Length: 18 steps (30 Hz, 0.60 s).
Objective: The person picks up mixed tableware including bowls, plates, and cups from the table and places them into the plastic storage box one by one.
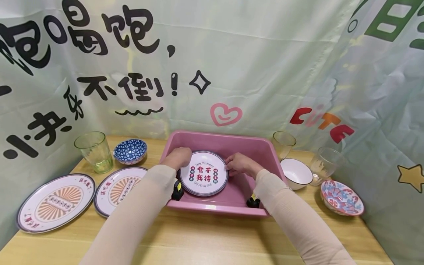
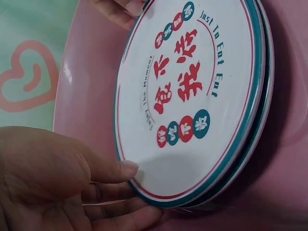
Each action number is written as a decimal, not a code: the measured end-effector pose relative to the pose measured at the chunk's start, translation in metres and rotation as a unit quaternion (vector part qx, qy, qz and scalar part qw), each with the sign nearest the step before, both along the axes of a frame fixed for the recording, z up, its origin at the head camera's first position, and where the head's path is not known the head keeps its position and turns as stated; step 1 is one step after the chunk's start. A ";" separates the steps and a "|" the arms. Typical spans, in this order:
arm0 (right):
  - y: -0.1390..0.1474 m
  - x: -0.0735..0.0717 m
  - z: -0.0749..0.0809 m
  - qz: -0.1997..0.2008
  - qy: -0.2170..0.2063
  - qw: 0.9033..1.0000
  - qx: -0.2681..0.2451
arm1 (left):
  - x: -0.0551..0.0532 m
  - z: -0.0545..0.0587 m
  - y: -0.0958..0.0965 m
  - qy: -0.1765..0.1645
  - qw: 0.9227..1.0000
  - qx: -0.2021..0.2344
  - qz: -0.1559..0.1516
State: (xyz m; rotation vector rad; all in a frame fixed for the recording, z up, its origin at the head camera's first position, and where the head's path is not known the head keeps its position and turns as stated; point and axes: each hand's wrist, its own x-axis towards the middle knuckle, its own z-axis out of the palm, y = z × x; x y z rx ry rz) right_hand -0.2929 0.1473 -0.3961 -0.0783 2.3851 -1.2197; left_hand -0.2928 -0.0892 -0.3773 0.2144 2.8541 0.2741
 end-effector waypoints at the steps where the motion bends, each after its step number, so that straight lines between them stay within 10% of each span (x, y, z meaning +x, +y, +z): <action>1: 0.000 0.000 0.000 0.001 -0.001 1.000 0.000 | 0.000 0.000 0.000 -0.002 1.000 0.002 0.002; 18: 0.000 -0.003 -0.002 0.021 -0.006 0.999 0.024 | -0.006 -0.001 0.001 -0.025 1.000 -0.005 0.005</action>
